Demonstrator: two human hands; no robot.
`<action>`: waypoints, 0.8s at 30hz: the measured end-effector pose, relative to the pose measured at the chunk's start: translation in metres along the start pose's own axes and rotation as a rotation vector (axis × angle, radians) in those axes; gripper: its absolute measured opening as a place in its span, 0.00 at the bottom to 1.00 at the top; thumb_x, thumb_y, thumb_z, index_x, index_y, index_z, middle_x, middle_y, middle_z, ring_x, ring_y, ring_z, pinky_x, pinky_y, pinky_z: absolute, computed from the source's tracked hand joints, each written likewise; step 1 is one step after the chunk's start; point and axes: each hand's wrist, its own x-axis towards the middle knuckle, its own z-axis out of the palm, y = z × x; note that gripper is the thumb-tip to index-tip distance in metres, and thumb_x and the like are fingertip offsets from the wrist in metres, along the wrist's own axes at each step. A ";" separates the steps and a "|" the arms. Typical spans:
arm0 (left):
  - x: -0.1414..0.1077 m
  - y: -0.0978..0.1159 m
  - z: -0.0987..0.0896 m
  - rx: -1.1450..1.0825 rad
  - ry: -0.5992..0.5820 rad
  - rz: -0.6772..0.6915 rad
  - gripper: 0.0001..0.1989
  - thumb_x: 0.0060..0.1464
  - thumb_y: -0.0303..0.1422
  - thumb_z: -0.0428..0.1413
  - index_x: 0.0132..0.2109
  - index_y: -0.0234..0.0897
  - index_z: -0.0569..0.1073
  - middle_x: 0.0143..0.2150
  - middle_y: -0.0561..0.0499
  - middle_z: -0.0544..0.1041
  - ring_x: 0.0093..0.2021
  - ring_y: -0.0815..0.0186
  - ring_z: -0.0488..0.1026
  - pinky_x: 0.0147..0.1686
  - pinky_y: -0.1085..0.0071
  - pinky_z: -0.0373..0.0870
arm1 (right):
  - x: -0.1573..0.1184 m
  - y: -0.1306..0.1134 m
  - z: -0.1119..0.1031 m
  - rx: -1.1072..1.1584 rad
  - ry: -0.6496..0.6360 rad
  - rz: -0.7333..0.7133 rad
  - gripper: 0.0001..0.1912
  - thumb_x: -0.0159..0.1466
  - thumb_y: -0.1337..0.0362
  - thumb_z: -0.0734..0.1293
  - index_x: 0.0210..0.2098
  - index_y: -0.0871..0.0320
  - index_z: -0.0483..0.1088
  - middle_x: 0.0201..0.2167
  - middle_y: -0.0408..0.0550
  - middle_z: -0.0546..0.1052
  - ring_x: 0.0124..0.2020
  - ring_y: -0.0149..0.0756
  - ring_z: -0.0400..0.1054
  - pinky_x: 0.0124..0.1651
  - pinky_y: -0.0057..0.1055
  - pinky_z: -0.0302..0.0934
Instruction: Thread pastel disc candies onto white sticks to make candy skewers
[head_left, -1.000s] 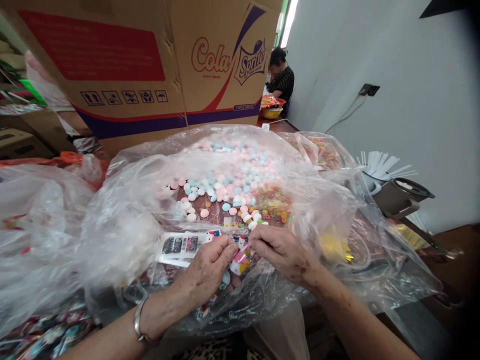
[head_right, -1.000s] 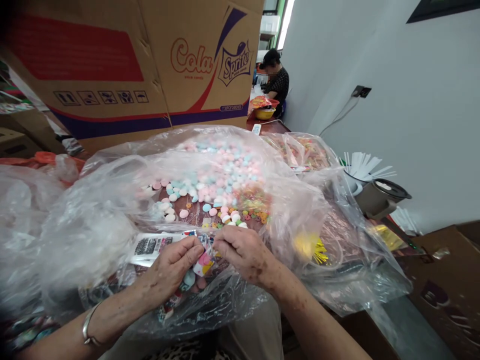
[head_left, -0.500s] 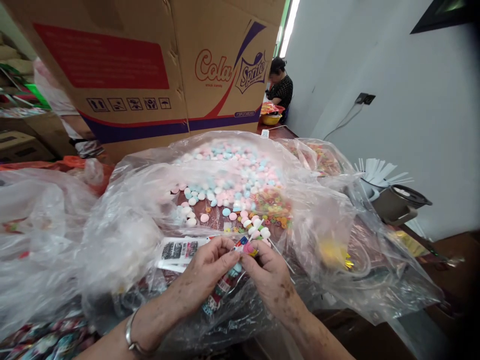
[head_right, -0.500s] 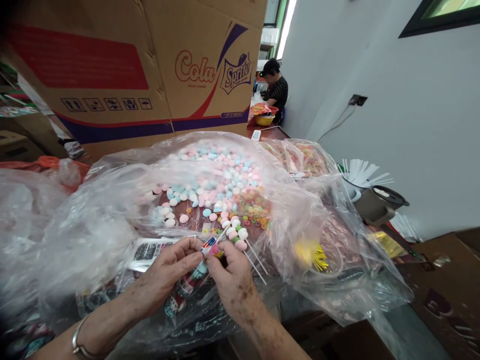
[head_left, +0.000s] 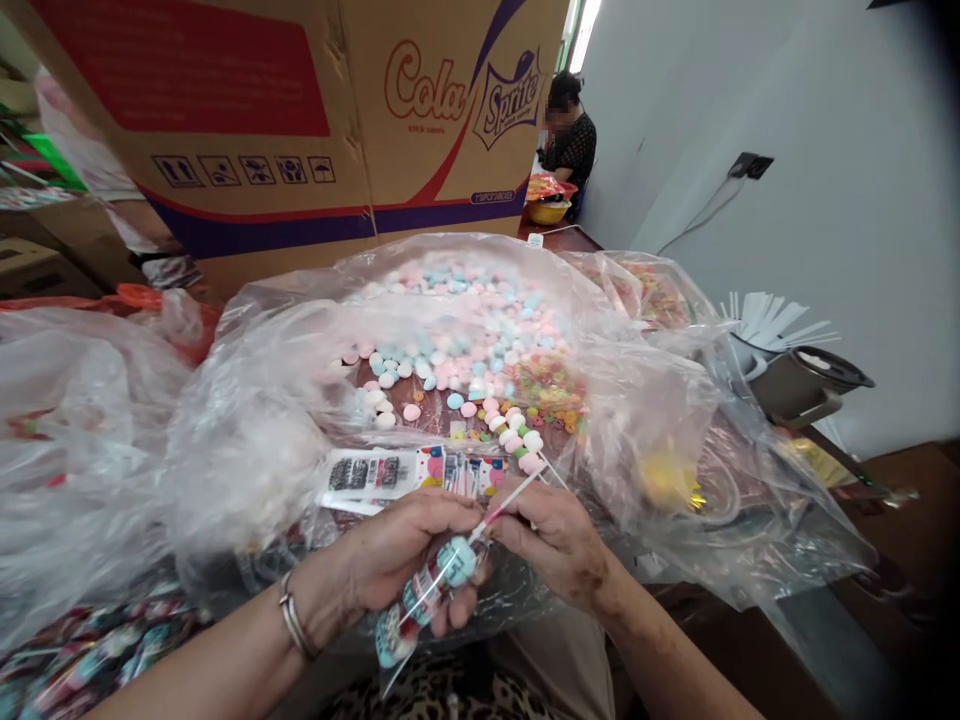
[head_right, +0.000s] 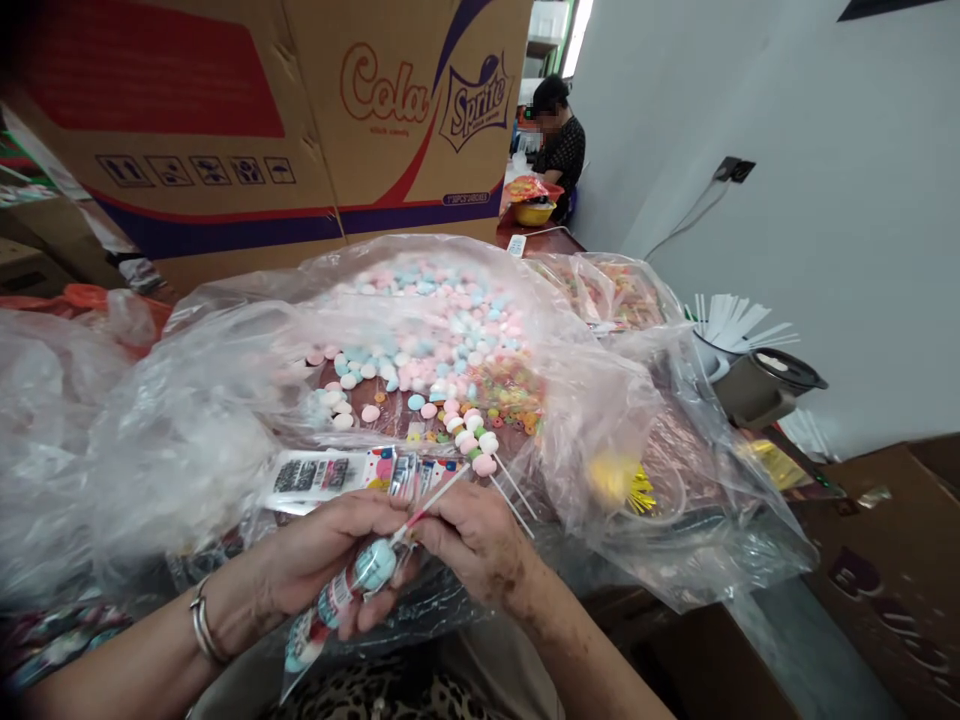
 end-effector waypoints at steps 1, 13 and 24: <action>-0.001 0.000 -0.001 0.005 -0.033 -0.002 0.18 0.49 0.43 0.60 0.35 0.28 0.77 0.26 0.42 0.79 0.15 0.66 0.72 0.09 0.76 0.66 | 0.000 -0.002 -0.001 -0.067 0.013 -0.060 0.11 0.71 0.63 0.61 0.36 0.57 0.73 0.31 0.45 0.76 0.34 0.32 0.71 0.42 0.27 0.65; -0.009 0.014 0.012 0.237 0.112 0.079 0.21 0.47 0.47 0.66 0.27 0.33 0.70 0.23 0.52 0.72 0.16 0.75 0.65 0.12 0.82 0.58 | -0.015 -0.011 0.012 -0.457 0.446 -0.056 0.08 0.70 0.70 0.61 0.40 0.57 0.71 0.31 0.44 0.76 0.32 0.32 0.70 0.37 0.27 0.65; -0.002 0.004 0.019 0.623 0.140 0.035 0.17 0.51 0.48 0.63 0.30 0.37 0.78 0.21 0.51 0.75 0.17 0.70 0.65 0.15 0.77 0.57 | -0.028 -0.027 -0.012 -1.019 -0.139 -0.434 0.10 0.68 0.70 0.59 0.35 0.62 0.72 0.30 0.47 0.73 0.36 0.39 0.61 0.56 0.46 0.56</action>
